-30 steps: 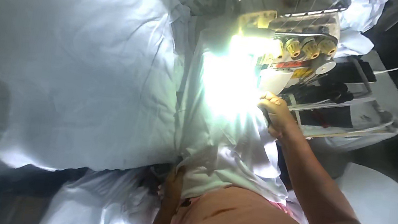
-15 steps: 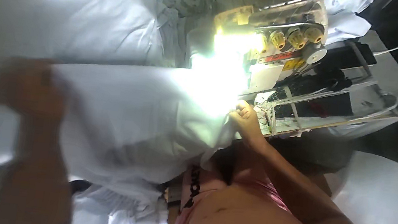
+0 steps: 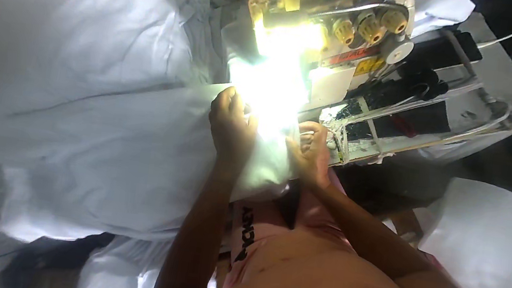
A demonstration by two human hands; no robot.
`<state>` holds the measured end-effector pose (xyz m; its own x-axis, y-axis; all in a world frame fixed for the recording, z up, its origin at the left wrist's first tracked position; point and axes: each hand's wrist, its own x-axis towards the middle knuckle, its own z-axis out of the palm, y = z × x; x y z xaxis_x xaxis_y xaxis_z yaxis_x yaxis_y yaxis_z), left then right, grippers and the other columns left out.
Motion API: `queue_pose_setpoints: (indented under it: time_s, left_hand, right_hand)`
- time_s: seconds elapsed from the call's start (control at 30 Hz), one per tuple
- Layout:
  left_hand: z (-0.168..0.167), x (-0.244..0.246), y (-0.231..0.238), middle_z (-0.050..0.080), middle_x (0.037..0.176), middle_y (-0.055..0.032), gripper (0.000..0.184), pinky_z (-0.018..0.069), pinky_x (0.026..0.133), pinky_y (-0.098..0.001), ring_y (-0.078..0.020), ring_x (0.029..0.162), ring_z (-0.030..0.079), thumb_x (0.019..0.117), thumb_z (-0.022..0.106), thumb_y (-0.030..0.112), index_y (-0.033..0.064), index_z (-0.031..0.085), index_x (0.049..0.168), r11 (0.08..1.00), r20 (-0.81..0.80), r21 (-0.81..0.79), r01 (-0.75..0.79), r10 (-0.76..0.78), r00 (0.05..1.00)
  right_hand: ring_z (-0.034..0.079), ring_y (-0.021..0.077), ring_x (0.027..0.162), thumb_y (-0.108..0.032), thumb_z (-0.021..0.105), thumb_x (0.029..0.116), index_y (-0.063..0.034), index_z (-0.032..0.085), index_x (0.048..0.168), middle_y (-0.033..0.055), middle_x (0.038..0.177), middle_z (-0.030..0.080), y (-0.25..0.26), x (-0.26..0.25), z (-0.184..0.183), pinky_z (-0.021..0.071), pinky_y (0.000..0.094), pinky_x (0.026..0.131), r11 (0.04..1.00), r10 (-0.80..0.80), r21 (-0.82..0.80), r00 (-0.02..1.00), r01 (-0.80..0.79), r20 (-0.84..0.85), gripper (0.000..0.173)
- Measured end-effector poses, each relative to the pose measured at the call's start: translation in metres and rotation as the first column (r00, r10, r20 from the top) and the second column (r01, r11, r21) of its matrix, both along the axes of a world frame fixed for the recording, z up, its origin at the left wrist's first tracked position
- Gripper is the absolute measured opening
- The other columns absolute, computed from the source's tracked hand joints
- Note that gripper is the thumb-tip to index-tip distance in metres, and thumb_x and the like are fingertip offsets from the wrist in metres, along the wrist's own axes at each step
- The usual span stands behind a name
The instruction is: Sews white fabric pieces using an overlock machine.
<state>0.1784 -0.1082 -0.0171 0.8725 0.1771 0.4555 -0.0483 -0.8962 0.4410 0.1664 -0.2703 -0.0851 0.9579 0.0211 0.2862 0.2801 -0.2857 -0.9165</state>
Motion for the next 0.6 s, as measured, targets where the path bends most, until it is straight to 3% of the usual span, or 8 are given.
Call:
queue_pose_setpoints:
  time_s: [0.1, 0.23, 0.27, 0.33, 0.4, 0.43, 0.5, 0.6]
  left_hand:
    - [0.000, 0.001, 0.002, 0.060, 0.129, -0.0279, 0.026, 0.0422, 0.103, -0.0500, -0.0408, 0.124, 0.055, 0.0932, 0.070, 0.017, -0.0069, 0.067, 0.103, 1.000, -0.023, -0.011, -0.003, 0.002, 1.000]
    - [0.005, 0.004, 0.006, 0.059, 0.129, -0.0278, 0.026, 0.0416, 0.103, -0.0495, -0.0402, 0.121, 0.055, 0.0936, 0.069, 0.018, -0.0076, 0.067, 0.097, 0.999, -0.070, -0.037, 0.010, -0.012, 0.997]
    - [0.007, 0.005, 0.008, 0.058, 0.129, -0.0285, 0.027, 0.0420, 0.103, -0.0495, -0.0405, 0.122, 0.055, 0.0936, 0.069, 0.019, -0.0084, 0.067, 0.097, 0.999, -0.087, -0.048, 0.020, -0.024, 0.996]
    - [0.011, 0.007, 0.012, 0.057, 0.129, -0.0289, 0.027, 0.0421, 0.103, -0.0488, -0.0401, 0.121, 0.054, 0.0931, 0.069, 0.017, -0.0094, 0.067, 0.096, 0.997, -0.125, -0.071, 0.040, -0.048, 0.991]
    - [0.014, 0.007, 0.015, 0.056, 0.131, -0.0284, 0.025, 0.0408, 0.104, -0.0485, -0.0390, 0.123, 0.053, 0.0929, 0.068, 0.016, -0.0090, 0.068, 0.096, 0.993, -0.174, -0.098, 0.058, -0.075, 0.982]
    - [0.015, 0.008, 0.017, 0.055, 0.132, -0.0290, 0.025, 0.0403, 0.104, -0.0494, -0.0398, 0.124, 0.052, 0.0930, 0.068, 0.015, -0.0098, 0.068, 0.097, 0.992, -0.193, -0.102, 0.069, -0.088, 0.977]
    - [0.020, 0.010, 0.018, 0.054, 0.132, -0.0296, 0.024, 0.0396, 0.105, -0.0512, -0.0409, 0.125, 0.051, 0.0941, 0.066, 0.014, -0.0105, 0.067, 0.097, 0.993, -0.232, -0.084, 0.079, -0.097, 0.968]
    - [0.028, 0.012, 0.020, 0.053, 0.134, -0.0294, 0.026, 0.0393, 0.106, -0.0503, -0.0399, 0.127, 0.050, 0.0960, 0.065, 0.015, -0.0106, 0.067, 0.099, 0.994, -0.287, -0.072, 0.085, -0.102, 0.952]
  right_hand:
    - [0.066, 0.0373, 0.096, -0.023, 0.073, 0.0899, -0.0007, 0.072, 0.098, 0.0216, 0.105, 0.065, -0.011, -0.002, 0.000, 0.0542, 0.0482, 0.072, 0.949, 0.006, -0.314, 0.995, 0.025, 0.098, 0.024]
    - [0.067, 0.0361, 0.082, -0.017, 0.069, 0.0916, 0.0000, 0.072, 0.089, 0.0192, 0.092, 0.065, -0.013, -0.005, 0.006, 0.0522, 0.0488, 0.062, 0.915, 0.079, -0.398, 0.997, -0.062, 0.025, 0.018]
    - [0.066, 0.0331, 0.082, -0.015, 0.068, 0.0924, 0.0010, 0.071, 0.090, 0.0183, 0.092, 0.064, -0.016, -0.008, 0.017, 0.0519, 0.0474, 0.064, 0.940, 0.132, -0.309, 0.990, -0.142, -0.053, 0.017]
    - [0.059, 0.0138, 0.080, -0.012, 0.063, 0.0951, -0.0030, 0.067, 0.092, 0.0074, 0.094, 0.061, -0.025, -0.019, 0.044, 0.0502, 0.0292, 0.067, 0.944, 0.331, 0.101, 0.915, -0.315, -0.231, 0.010]
    - [0.058, 0.0016, 0.076, -0.011, 0.050, 0.0979, -0.0136, 0.058, 0.093, -0.0047, 0.090, 0.059, -0.031, -0.030, 0.064, 0.0513, 0.0202, 0.069, 0.769, 0.564, 0.551, 0.749, -0.323, -0.348, 0.010]
    - [0.060, 0.0004, 0.074, -0.012, 0.043, 0.1000, -0.0152, 0.056, 0.098, -0.0066, 0.088, 0.059, -0.032, -0.029, 0.066, 0.0535, 0.0200, 0.068, 0.712, 0.615, 0.645, 0.689, -0.277, -0.383, 0.013]
    - [0.060, 0.0034, 0.066, -0.015, 0.044, 0.1055, -0.0102, 0.053, 0.107, -0.0029, 0.080, 0.060, -0.027, -0.021, 0.057, 0.0519, 0.0215, 0.062, 0.731, 0.589, 0.654, 0.662, -0.193, -0.464, 0.010]
    - [0.065, 0.0064, 0.070, -0.016, 0.057, 0.1041, -0.0030, 0.054, 0.115, 0.0036, 0.082, 0.067, -0.022, -0.016, 0.027, 0.0554, 0.0257, 0.066, 0.876, 0.438, 0.418, 0.757, -0.240, -0.484, 0.017]
